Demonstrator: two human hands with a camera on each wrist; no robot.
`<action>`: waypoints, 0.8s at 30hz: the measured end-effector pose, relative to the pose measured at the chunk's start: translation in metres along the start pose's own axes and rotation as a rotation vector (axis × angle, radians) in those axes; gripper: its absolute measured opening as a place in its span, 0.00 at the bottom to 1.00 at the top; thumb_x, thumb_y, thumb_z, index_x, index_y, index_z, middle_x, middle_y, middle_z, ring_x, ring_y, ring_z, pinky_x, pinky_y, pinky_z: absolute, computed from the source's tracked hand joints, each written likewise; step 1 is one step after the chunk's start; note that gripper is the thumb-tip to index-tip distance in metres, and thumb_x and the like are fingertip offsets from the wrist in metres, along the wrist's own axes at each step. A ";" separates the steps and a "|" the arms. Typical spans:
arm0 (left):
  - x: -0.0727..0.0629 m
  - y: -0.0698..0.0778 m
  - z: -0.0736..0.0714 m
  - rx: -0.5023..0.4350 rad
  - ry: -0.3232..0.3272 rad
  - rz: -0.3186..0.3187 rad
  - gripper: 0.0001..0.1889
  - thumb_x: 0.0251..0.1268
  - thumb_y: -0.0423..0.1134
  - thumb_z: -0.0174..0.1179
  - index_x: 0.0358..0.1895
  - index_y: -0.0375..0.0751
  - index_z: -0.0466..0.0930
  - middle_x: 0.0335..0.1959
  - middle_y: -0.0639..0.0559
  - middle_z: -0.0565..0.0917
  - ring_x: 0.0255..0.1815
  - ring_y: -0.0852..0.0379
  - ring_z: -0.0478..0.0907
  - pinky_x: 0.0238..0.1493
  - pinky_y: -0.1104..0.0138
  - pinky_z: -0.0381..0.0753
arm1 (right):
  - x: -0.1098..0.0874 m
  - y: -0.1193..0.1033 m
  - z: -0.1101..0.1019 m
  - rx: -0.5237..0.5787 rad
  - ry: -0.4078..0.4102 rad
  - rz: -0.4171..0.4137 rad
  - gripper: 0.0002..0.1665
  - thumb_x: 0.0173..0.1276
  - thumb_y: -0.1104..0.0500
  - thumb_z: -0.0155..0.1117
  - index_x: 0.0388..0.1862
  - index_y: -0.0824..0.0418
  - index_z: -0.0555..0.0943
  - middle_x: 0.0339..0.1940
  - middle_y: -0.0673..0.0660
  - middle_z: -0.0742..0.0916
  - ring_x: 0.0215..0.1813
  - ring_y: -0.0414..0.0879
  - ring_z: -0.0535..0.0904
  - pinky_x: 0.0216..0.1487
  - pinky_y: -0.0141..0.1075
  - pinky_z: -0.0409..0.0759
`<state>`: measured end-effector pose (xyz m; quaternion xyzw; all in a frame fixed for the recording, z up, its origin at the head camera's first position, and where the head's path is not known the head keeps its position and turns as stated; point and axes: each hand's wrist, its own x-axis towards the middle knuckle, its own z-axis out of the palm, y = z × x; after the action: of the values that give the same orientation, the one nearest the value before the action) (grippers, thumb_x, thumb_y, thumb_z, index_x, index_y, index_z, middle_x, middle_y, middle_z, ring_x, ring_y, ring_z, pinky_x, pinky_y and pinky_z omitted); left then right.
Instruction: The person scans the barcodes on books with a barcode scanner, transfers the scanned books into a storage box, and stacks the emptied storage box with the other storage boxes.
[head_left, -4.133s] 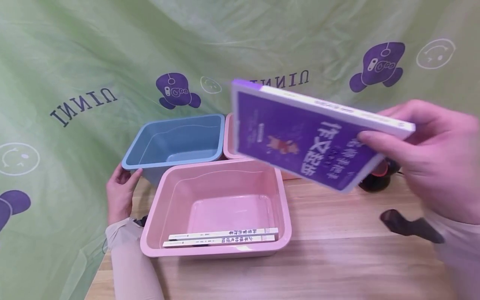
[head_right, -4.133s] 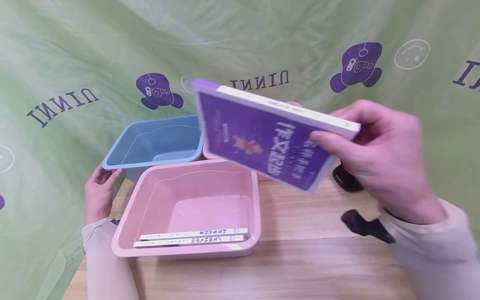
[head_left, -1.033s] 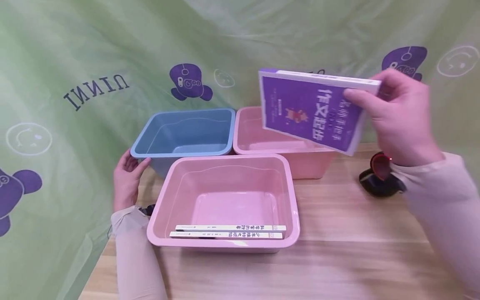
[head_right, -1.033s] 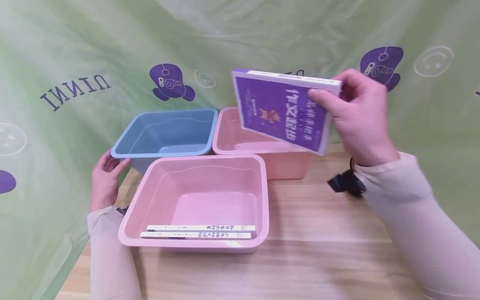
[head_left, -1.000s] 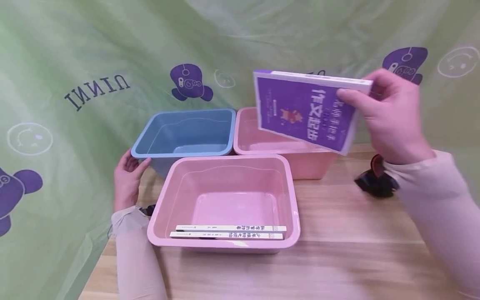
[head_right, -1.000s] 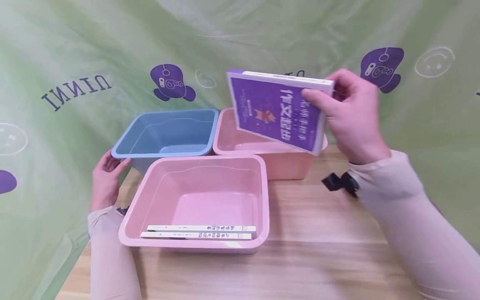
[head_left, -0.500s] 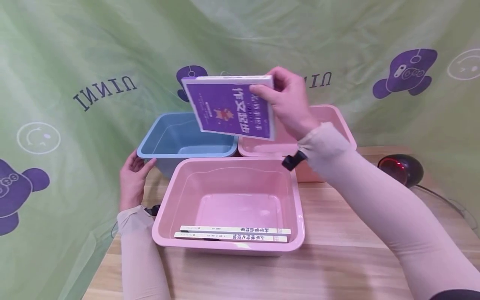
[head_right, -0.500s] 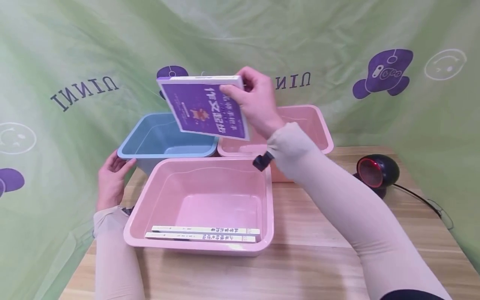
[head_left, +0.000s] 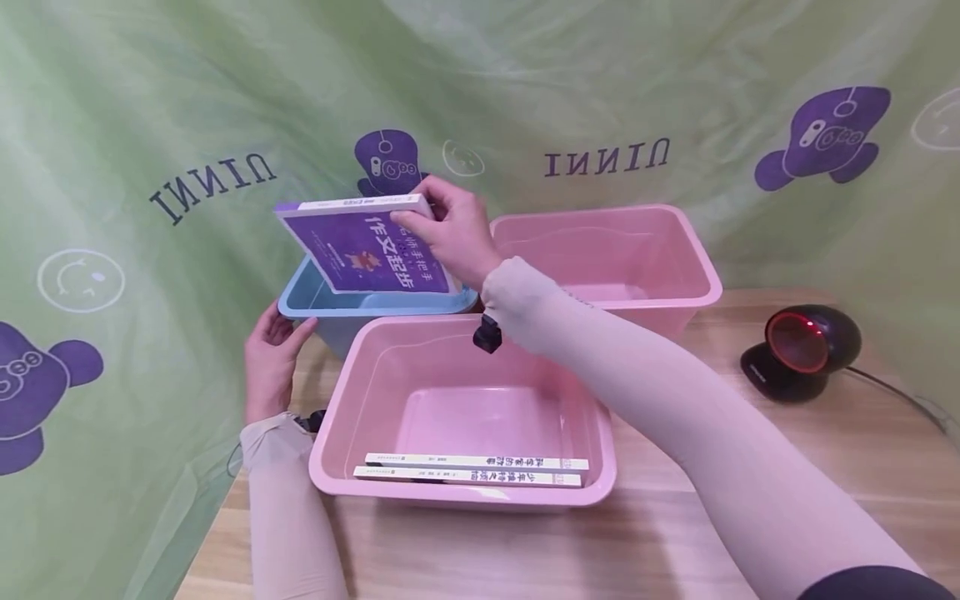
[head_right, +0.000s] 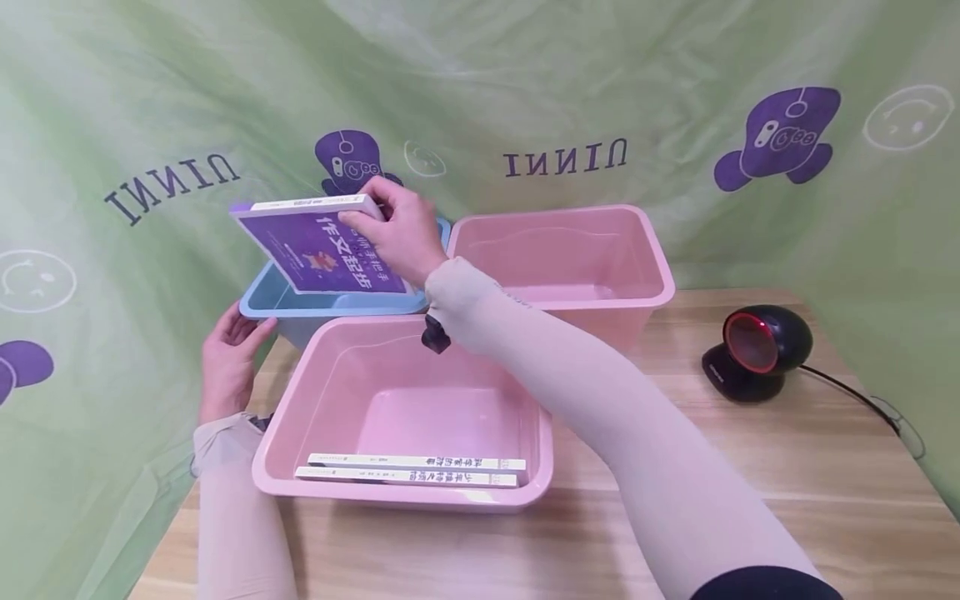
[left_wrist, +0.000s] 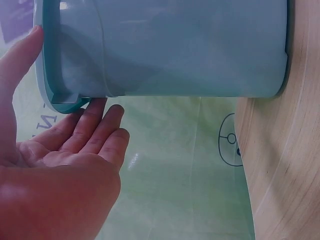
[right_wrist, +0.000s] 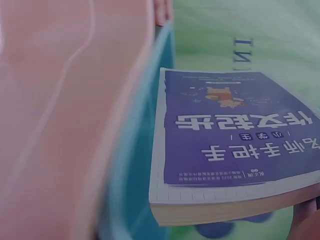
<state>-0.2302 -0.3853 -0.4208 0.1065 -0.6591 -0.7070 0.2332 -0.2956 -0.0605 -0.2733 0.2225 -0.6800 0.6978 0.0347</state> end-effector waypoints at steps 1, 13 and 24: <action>0.000 0.000 0.001 -0.003 0.000 0.001 0.38 0.69 0.25 0.76 0.82 0.38 0.74 0.64 0.53 0.86 0.67 0.58 0.80 0.65 0.77 0.82 | 0.000 0.004 0.003 -0.026 -0.003 -0.005 0.11 0.77 0.60 0.79 0.39 0.56 0.83 0.41 0.54 0.91 0.41 0.48 0.94 0.42 0.43 0.97; 0.002 -0.001 0.001 -0.014 0.007 0.009 0.37 0.68 0.24 0.76 0.80 0.39 0.76 0.58 0.60 0.88 0.66 0.58 0.80 0.64 0.77 0.82 | -0.012 0.039 0.015 -0.259 -0.103 0.060 0.11 0.76 0.55 0.80 0.41 0.56 0.85 0.33 0.48 0.85 0.35 0.40 0.78 0.37 0.30 0.77; 0.000 0.003 -0.001 0.000 0.005 -0.013 0.39 0.67 0.25 0.78 0.81 0.39 0.75 0.62 0.56 0.86 0.67 0.58 0.80 0.62 0.78 0.83 | -0.019 0.050 0.018 -0.424 -0.230 0.152 0.09 0.77 0.53 0.79 0.43 0.54 0.87 0.36 0.49 0.86 0.45 0.45 0.80 0.46 0.32 0.77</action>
<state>-0.2292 -0.3861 -0.4181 0.1128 -0.6576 -0.7084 0.2302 -0.2916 -0.0769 -0.3273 0.2364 -0.8255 0.5101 -0.0497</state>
